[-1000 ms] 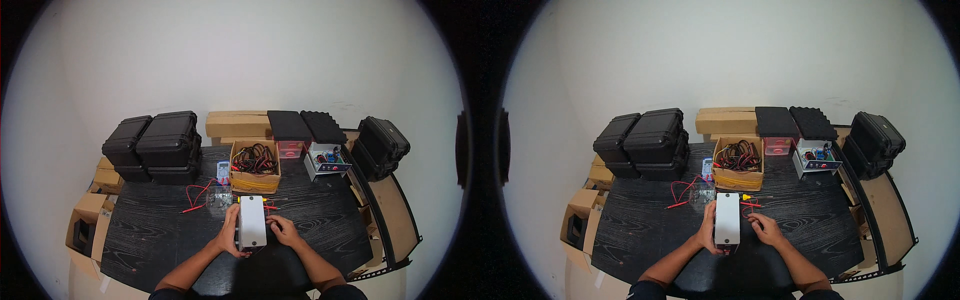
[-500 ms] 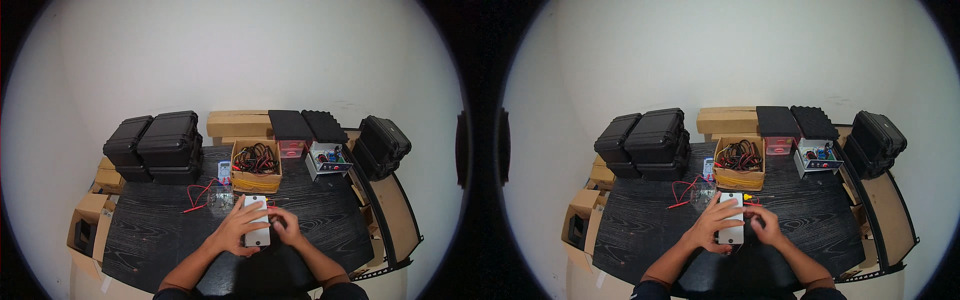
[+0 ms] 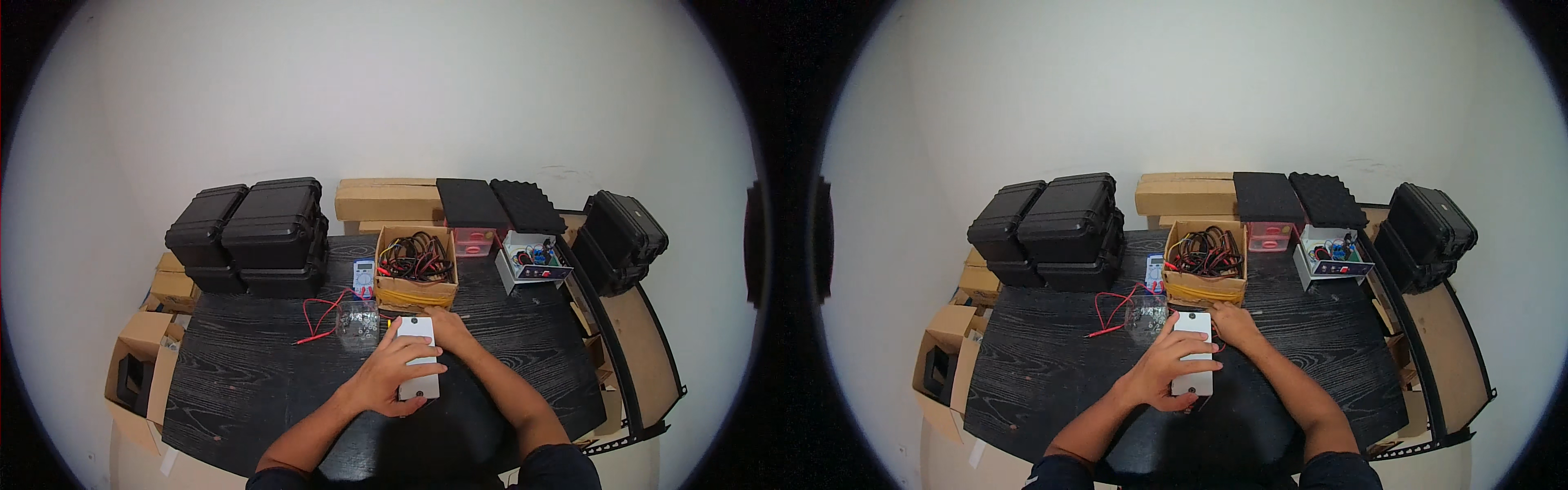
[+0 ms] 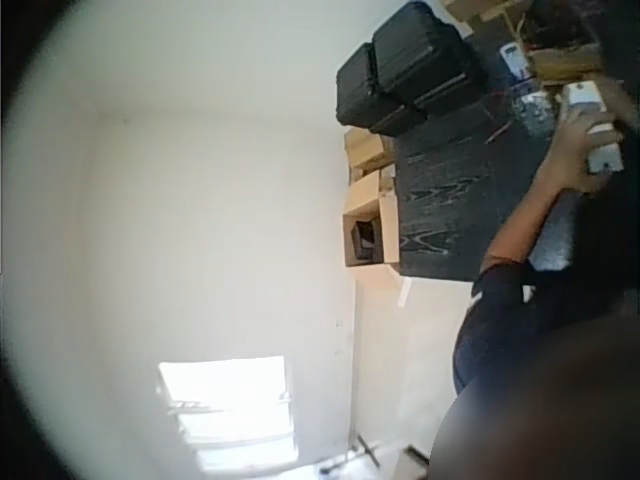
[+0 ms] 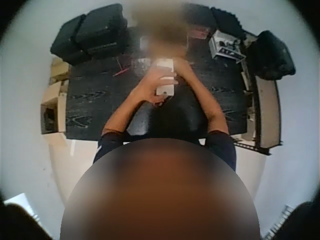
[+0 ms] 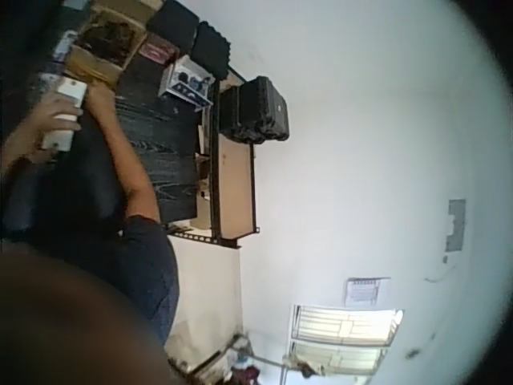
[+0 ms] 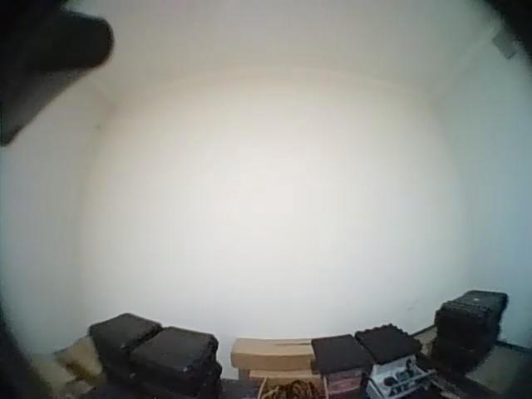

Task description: Assembling an electronic circuit board into a plastic enclosure and organizing related cables into a protective case.

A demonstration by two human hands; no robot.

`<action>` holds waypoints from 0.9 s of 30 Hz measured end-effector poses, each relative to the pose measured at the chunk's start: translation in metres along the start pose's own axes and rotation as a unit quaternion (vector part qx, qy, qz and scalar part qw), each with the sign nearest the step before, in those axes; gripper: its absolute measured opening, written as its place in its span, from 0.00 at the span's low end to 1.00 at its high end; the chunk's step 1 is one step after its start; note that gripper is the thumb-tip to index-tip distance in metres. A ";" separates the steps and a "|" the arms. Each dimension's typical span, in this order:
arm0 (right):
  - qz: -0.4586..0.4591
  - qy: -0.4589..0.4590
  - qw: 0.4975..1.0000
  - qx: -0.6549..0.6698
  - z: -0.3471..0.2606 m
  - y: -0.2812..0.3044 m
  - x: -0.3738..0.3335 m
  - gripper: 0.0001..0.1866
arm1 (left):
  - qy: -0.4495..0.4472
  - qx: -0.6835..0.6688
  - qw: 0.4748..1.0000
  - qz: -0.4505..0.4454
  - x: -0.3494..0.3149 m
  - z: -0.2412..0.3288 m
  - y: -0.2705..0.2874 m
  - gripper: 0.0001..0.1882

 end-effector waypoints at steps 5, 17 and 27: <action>0.090 0.016 0.994 0.050 -0.009 0.051 -0.019 0.17 | 0.005 0.001 1.000 -0.009 -0.003 -0.001 -0.001 0.34; 0.231 0.114 0.707 0.658 -0.079 0.223 -0.129 0.28 | 0.012 0.013 1.000 -0.007 -0.002 -0.002 -0.001 0.32; 0.151 0.149 0.739 0.639 -0.133 0.200 -0.137 0.30 | 0.015 0.005 1.000 0.004 -0.001 0.003 0.000 0.29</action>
Point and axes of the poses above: each hand's wrist, its own x-axis towards the middle knuckle, its own y-axis out of the back of the hand, z = x × y, the point moved 10 cm from there along x, towards the middle knuckle, and after that the axes turned 2 degrees about -y, right-handed, at the moved point
